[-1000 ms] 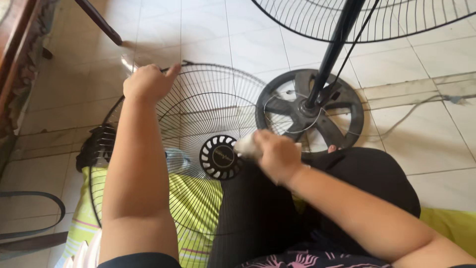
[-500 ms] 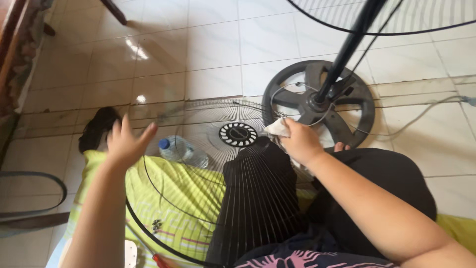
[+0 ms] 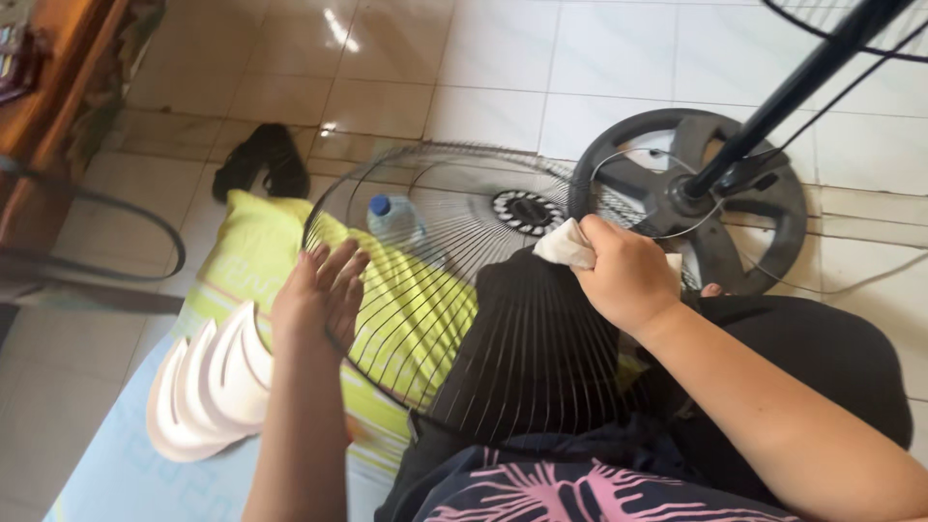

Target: The person sits on the floor and wipes the guard and pole of a pedestal fan with a cloth. They then pick up fan blades from the bed, align them on the fan hub, and use a screwdriver to tighten screws to secure the blades.

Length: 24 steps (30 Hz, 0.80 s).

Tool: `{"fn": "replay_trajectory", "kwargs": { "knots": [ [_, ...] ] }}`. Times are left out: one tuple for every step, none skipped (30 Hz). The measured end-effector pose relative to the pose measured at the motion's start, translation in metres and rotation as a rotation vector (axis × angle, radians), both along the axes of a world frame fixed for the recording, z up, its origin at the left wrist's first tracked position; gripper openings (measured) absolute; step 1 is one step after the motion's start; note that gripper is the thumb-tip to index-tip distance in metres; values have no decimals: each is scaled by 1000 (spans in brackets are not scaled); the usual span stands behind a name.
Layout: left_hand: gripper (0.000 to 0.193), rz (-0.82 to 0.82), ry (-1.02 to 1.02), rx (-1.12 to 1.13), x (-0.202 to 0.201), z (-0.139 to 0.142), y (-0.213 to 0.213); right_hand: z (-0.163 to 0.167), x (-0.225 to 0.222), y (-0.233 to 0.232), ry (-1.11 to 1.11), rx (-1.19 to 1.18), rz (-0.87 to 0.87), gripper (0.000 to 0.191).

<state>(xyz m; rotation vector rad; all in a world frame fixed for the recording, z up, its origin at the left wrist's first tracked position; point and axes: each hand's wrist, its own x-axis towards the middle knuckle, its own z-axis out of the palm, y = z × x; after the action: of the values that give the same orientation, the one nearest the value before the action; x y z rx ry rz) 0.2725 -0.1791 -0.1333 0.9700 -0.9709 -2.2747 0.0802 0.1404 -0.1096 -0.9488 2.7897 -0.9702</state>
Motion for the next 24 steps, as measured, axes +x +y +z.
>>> {"fn": "replay_trajectory", "kwargs": {
  "knots": [
    [45, 28, -74, -105, -8, 1, 3, 6, 8, -3, -28, -48, 34, 19],
    [40, 55, -153, -205, -15, 1, 11, 11, 18, -4, -60, -92, 67, 21],
    [36, 78, -229, -308, -20, 2, 15, 16, 32, -5, -120, -141, 159, 20],
    [33, 61, -246, -325, -23, 3, 23, 18, 51, -6, -180, -190, 249, 20],
    [30, 43, -263, -338, -23, 4, 31, 20, 73, -7, -15, -231, 454, 18],
    [28, 25, -276, -355, -25, 6, 35, 21, 87, -10, 158, -272, 657, 16],
    [27, 32, -201, -360, -26, 8, 37, 22, 93, -14, 265, -247, 705, 16],
    [27, 37, -130, -363, -26, 10, 39, 22, 97, -17, 370, -220, 751, 16],
    [28, 42, -55, -367, -27, 12, 40, 22, 96, -20, 478, -192, 796, 17],
    [29, 44, -53, -397, -25, 14, 40, 23, 87, -23, 524, -89, 674, 15],
    [29, 48, -53, -424, -23, 15, 41, 24, 71, -30, 566, 14, 552, 12],
    [30, 53, -50, -452, -21, 16, 42, 25, 51, -37, 584, -7, 415, 17],
    [30, 49, -55, -490, -19, 15, 45, 28, 32, -42, 599, -29, 279, 22],
    [31, 45, -58, -526, -18, 13, 51, 31, 16, -46, 543, -86, 229, 17],
    [32, 42, -61, -567, -17, 13, 54, 31, 9, -49, 487, -147, 177, 14],
    [31, 50, -19, -535, -16, 15, 56, 31, 11, -52, 417, -132, 215, 16],
    [31, 57, 22, -504, -16, 16, 57, 30, 20, -55, 347, -118, 251, 19],
    [30, 62, 69, -473, -18, 18, 58, 29, 31, -57, 283, -103, 287, 22],
    [30, 62, 46, -542, -19, 20, 60, 27, 48, -59, 490, -206, 487, 15],
    [31, 61, 19, -605, -18, 21, 64, 24, 71, -60, 693, -304, 688, 12],
    [31, 58, -8, -669, -19, 23, 67, 22, 93, -62, 658, -258, 710, 9],
    [31, 50, 1, -673, -21, 26, 70, 21, 108, -64, 623, -215, 728, 6],
    [31, 42, 8, -677, -22, 28, 72, 21, 112, -64, 668, -229, 695, 5],
    [31, 35, 10, -678, -20, 30, 74, 24, 106, -65, 707, -242, 664, 4]
  ]
}}
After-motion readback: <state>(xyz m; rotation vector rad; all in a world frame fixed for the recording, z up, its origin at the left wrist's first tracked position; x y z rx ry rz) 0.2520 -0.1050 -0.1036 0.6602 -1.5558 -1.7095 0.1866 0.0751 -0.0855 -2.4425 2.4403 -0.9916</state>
